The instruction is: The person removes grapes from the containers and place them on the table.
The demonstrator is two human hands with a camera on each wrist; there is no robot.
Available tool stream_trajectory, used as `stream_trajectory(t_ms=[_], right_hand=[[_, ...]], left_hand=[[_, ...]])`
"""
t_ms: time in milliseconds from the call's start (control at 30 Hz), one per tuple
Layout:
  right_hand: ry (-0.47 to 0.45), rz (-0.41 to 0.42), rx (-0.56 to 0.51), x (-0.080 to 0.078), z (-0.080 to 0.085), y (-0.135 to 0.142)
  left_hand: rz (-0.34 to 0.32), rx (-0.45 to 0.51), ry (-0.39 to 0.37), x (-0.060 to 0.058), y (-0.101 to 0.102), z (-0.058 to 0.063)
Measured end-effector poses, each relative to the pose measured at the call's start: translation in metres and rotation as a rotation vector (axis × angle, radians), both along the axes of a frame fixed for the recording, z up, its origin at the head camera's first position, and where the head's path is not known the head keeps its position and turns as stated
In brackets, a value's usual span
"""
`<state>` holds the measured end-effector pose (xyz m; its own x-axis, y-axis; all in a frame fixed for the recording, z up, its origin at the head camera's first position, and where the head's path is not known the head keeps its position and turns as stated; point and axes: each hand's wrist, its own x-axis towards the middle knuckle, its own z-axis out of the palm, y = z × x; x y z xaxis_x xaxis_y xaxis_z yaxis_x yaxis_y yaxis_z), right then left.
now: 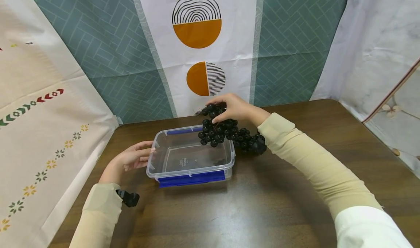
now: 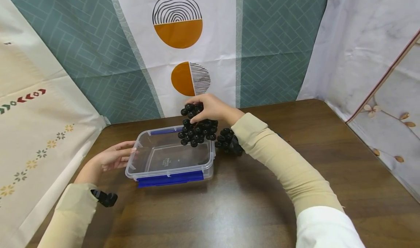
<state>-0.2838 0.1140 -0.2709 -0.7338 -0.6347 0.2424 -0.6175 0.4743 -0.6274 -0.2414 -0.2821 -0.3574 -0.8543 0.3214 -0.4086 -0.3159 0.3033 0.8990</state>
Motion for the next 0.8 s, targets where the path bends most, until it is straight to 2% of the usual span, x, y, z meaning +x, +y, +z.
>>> stream_trajectory(t_ms=[467,800], right_hand=[[0.018,-0.056,-0.013,0.009,0.003,0.018],[0.076,-0.074,-0.030,0.016,0.001,0.030]], left_hand=[[-0.007,0.012,0.003,0.000,0.001,-0.002],[-0.008,0.022,-0.004,0.000,0.001,-0.002]])
